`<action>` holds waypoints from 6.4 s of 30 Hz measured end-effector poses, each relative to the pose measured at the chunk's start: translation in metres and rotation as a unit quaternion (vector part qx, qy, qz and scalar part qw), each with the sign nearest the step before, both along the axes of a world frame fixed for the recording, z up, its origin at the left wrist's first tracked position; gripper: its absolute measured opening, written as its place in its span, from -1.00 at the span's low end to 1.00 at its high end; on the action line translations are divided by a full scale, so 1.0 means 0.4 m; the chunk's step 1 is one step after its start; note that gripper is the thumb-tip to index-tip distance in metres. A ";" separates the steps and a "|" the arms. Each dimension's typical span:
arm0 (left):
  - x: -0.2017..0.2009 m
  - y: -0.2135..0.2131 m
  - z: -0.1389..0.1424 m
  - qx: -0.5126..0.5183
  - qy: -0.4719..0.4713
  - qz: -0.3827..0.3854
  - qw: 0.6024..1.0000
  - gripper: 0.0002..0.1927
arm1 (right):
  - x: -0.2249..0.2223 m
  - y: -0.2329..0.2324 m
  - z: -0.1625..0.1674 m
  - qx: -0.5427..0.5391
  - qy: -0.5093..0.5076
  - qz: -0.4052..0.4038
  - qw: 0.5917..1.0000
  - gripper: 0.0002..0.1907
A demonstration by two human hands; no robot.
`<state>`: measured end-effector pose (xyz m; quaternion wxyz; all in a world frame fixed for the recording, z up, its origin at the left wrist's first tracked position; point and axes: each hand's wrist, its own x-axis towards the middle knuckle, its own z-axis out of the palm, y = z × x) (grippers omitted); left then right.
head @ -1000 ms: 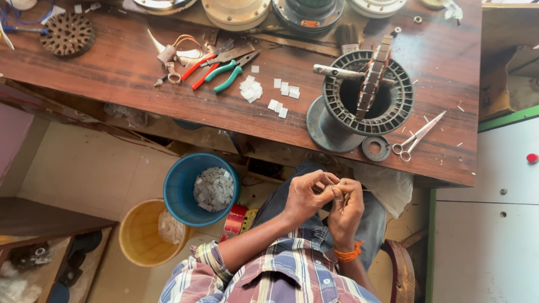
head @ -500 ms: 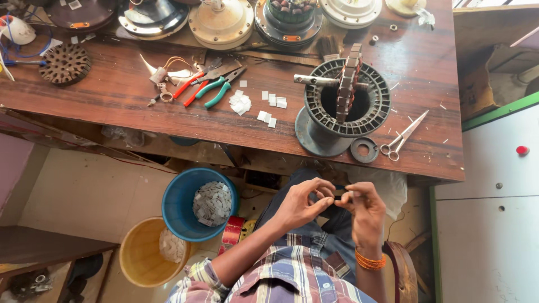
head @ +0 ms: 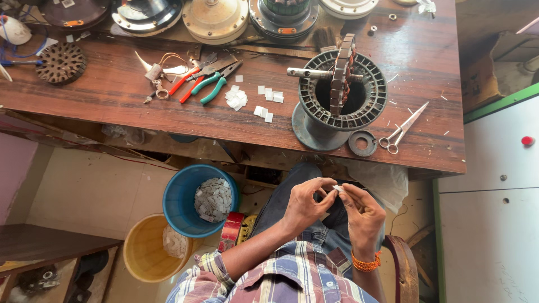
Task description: The person cuts small pieces of white insulation paper with scissors, folds and trims them, and inserts them into the slots of a motor armature held on the workbench. They repeatedly pick up paper pieces, cut them to shape, and press them into the armature slots one at a time.
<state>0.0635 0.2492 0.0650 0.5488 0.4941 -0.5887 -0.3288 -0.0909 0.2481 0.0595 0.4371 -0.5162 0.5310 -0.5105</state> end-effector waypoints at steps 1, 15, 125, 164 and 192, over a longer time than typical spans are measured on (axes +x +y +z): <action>-0.002 0.004 0.003 -0.010 0.004 0.003 1.000 -0.78 | 0.001 0.001 0.000 -0.020 -0.001 0.004 1.000 -0.78; 0.032 -0.005 0.047 -0.048 -0.049 -0.052 0.996 -0.78 | 0.012 0.012 0.041 -0.031 0.022 -0.005 0.999 -0.84; -0.060 0.084 0.129 -0.089 -0.094 0.050 0.990 -0.87 | -0.066 0.063 0.099 -0.096 0.036 0.058 0.993 -0.86; 0.015 0.056 0.149 0.016 -0.028 -0.103 0.994 -0.88 | -0.071 0.051 0.063 -0.003 -0.149 0.114 0.982 -0.66; 0.098 0.073 0.112 0.019 0.065 -0.088 0.994 -0.87 | 0.052 -0.018 0.121 -0.135 -0.085 0.209 0.965 -0.72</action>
